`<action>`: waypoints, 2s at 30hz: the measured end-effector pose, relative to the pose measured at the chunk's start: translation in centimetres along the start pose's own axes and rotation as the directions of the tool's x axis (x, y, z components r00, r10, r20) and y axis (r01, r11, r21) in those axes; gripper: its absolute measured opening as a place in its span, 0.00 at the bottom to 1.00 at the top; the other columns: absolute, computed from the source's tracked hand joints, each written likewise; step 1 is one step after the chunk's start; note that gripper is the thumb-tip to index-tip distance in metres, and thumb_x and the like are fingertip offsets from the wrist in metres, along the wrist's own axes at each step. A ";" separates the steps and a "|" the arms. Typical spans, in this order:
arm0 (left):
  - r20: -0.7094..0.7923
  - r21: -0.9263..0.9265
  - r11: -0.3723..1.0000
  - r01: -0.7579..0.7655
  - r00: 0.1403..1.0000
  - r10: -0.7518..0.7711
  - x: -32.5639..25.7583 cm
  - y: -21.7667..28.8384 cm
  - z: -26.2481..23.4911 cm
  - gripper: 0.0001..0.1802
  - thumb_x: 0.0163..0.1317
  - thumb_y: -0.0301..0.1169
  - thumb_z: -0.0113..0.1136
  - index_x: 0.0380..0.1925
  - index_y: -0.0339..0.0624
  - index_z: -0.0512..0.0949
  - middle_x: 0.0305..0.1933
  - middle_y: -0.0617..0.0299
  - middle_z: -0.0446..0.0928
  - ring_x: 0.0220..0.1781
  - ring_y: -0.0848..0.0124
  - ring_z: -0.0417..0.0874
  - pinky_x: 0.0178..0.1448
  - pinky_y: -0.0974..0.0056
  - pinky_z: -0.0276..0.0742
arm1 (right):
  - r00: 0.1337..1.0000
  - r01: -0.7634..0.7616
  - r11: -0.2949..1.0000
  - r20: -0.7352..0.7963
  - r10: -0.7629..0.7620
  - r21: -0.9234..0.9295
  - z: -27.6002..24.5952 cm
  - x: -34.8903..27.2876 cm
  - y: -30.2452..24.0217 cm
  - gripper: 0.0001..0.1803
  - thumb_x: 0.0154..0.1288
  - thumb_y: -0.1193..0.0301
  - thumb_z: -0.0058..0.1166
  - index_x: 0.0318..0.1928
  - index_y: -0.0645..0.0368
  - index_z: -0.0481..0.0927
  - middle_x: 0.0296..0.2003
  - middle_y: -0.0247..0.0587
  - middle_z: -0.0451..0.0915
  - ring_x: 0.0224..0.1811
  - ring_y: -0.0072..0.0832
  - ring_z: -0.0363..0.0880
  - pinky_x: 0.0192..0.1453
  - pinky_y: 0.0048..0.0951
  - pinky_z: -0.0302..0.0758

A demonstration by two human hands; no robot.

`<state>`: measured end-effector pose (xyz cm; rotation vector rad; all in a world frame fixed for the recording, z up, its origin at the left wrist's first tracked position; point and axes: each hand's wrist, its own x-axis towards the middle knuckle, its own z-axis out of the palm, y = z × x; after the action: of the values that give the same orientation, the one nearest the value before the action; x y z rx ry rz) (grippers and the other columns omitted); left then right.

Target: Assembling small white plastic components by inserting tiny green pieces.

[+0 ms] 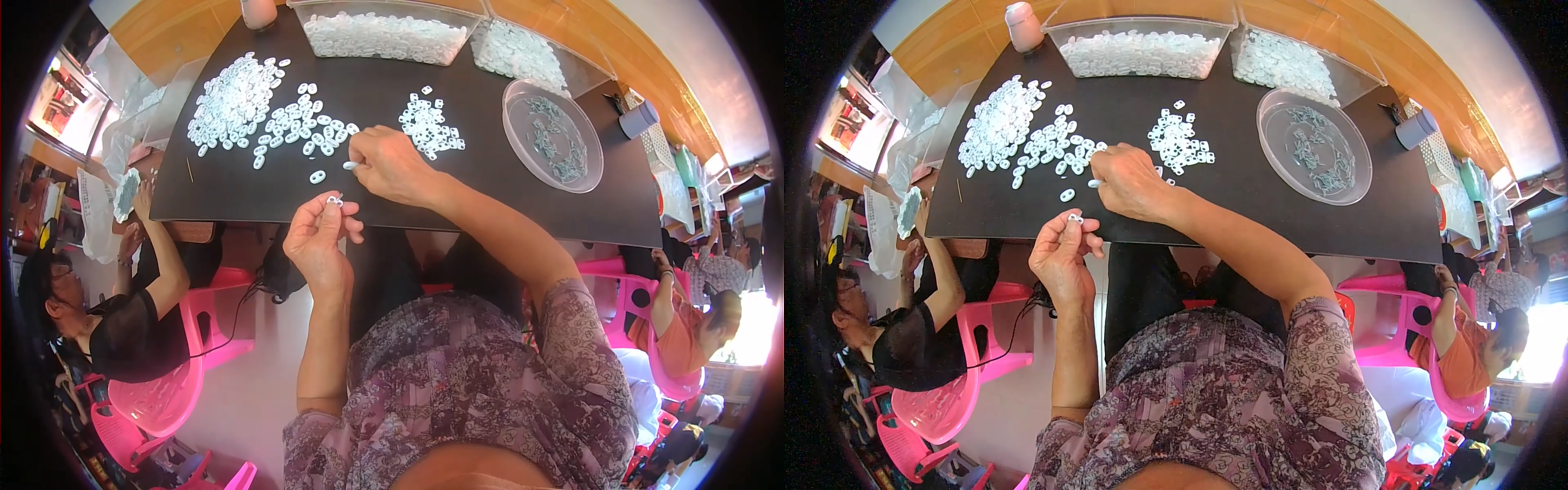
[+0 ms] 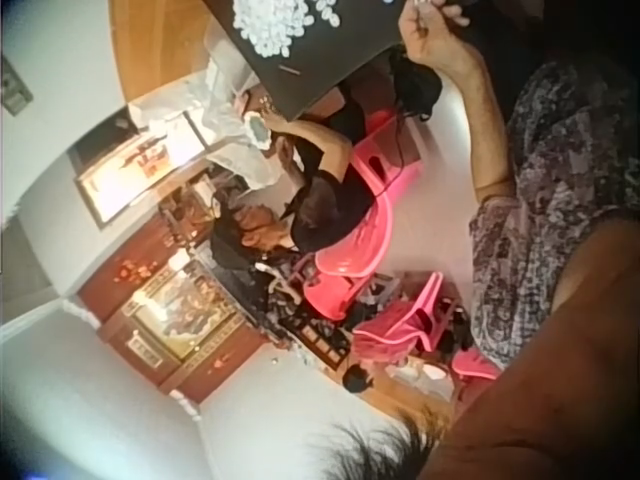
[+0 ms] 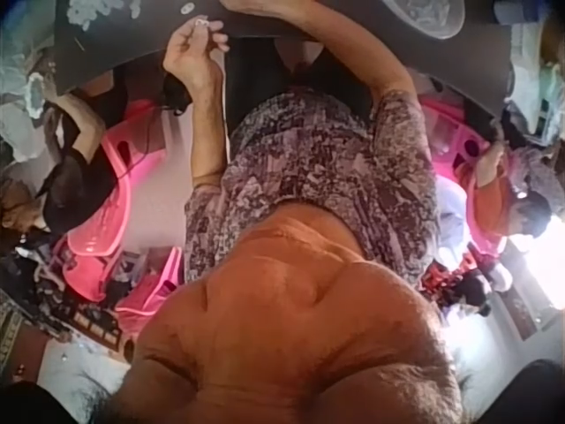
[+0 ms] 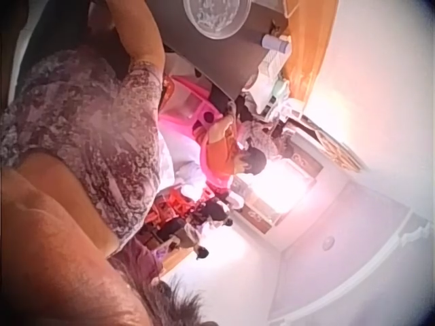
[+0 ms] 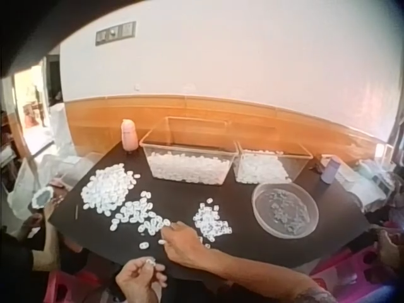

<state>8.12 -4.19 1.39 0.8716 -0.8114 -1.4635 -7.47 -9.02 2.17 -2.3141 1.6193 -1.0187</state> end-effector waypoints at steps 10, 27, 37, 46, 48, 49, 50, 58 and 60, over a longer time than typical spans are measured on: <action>0.029 -0.033 0.998 -0.057 0.998 0.058 -0.1 0.2 2.0 0.07 0.63 0.23 0.52 0.38 0.29 0.74 0.29 0.53 0.79 0.23 0.73 0.78 0.25 0.72 0.73 | 0.932 -0.362 0.826 0.188 0.310 0.431 -4.2 -3.4 -3.4 0.11 0.53 0.76 0.58 0.39 0.65 0.76 0.29 0.36 0.77 0.31 0.20 0.76 0.38 0.23 0.74; 0.191 -0.086 0.993 0.079 0.980 -0.061 -2.3 -0.2 5.0 0.07 0.63 0.23 0.52 0.38 0.29 0.73 0.30 0.51 0.79 0.24 0.71 0.79 0.24 0.71 0.74 | 0.856 -0.357 0.503 0.061 0.513 0.787 -5.9 -7.3 -3.6 0.07 0.62 0.76 0.52 0.31 0.68 0.78 0.25 0.35 0.79 0.29 0.16 0.74 0.35 0.20 0.73; 0.215 -0.050 0.996 0.071 0.975 -0.058 -2.8 -1.2 5.4 0.08 0.63 0.24 0.52 0.38 0.29 0.74 0.29 0.52 0.79 0.22 0.70 0.79 0.22 0.70 0.74 | 0.867 -0.357 0.535 0.057 0.496 0.766 -6.6 -8.1 -2.7 0.05 0.60 0.78 0.51 0.33 0.67 0.80 0.24 0.32 0.77 0.27 0.14 0.72 0.31 0.18 0.71; 0.236 -0.013 0.997 0.070 0.970 -0.065 -3.5 -1.2 6.2 0.08 0.63 0.22 0.52 0.40 0.28 0.73 0.30 0.51 0.80 0.24 0.72 0.79 0.24 0.71 0.73 | 0.817 -0.412 0.448 0.104 0.567 0.793 -7.3 -8.9 -2.2 0.08 0.61 0.74 0.53 0.40 0.63 0.81 0.29 0.32 0.80 0.29 0.14 0.73 0.30 0.16 0.67; 0.233 -0.001 0.997 0.073 0.970 -0.071 -3.6 -1.2 6.3 0.08 0.63 0.22 0.52 0.40 0.28 0.73 0.30 0.51 0.80 0.24 0.72 0.79 0.24 0.72 0.73 | 0.812 -0.412 0.444 0.099 0.575 0.796 -7.3 -9.1 -1.9 0.08 0.60 0.74 0.54 0.40 0.63 0.81 0.28 0.33 0.80 0.29 0.14 0.73 0.30 0.16 0.67; 0.230 0.010 0.997 0.074 0.970 -0.074 -3.6 -1.3 6.3 0.08 0.63 0.22 0.52 0.41 0.28 0.72 0.30 0.51 0.80 0.24 0.72 0.79 0.23 0.72 0.73 | 0.808 -0.411 0.440 0.095 0.582 0.798 -7.3 -9.1 -1.8 0.09 0.60 0.74 0.54 0.40 0.63 0.81 0.28 0.33 0.80 0.29 0.15 0.73 0.30 0.16 0.67; 0.230 0.011 0.997 0.075 0.970 -0.076 -3.6 -1.3 6.3 0.08 0.63 0.22 0.52 0.41 0.28 0.72 0.30 0.51 0.80 0.24 0.72 0.79 0.23 0.72 0.73 | 0.807 -0.412 0.439 0.096 0.583 0.798 -7.3 -9.2 -1.8 0.09 0.60 0.74 0.54 0.40 0.63 0.81 0.28 0.33 0.80 0.29 0.15 0.73 0.30 0.16 0.67; 0.220 0.052 0.996 0.073 0.972 -0.083 -3.7 -1.7 6.6 0.07 0.61 0.21 0.51 0.39 0.28 0.73 0.28 0.50 0.80 0.20 0.71 0.79 0.19 0.72 0.73 | 0.799 -0.400 0.462 0.054 0.599 0.792 -7.4 -9.2 -2.2 0.08 0.59 0.73 0.56 0.38 0.64 0.81 0.28 0.32 0.80 0.26 0.14 0.71 0.30 0.16 0.67; 0.218 0.056 0.996 0.074 0.972 -0.084 -3.8 -1.6 6.7 0.07 0.61 0.21 0.52 0.38 0.28 0.73 0.28 0.50 0.80 0.20 0.72 0.79 0.19 0.72 0.72 | 0.800 -0.396 0.473 0.044 0.598 0.787 -7.4 -9.3 -2.3 0.08 0.59 0.73 0.56 0.37 0.64 0.81 0.27 0.32 0.79 0.26 0.13 0.70 0.29 0.16 0.67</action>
<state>1.58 -0.33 3.39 0.7930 -0.9885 -1.6372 -11.83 1.95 4.73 -1.0695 1.3733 -1.4708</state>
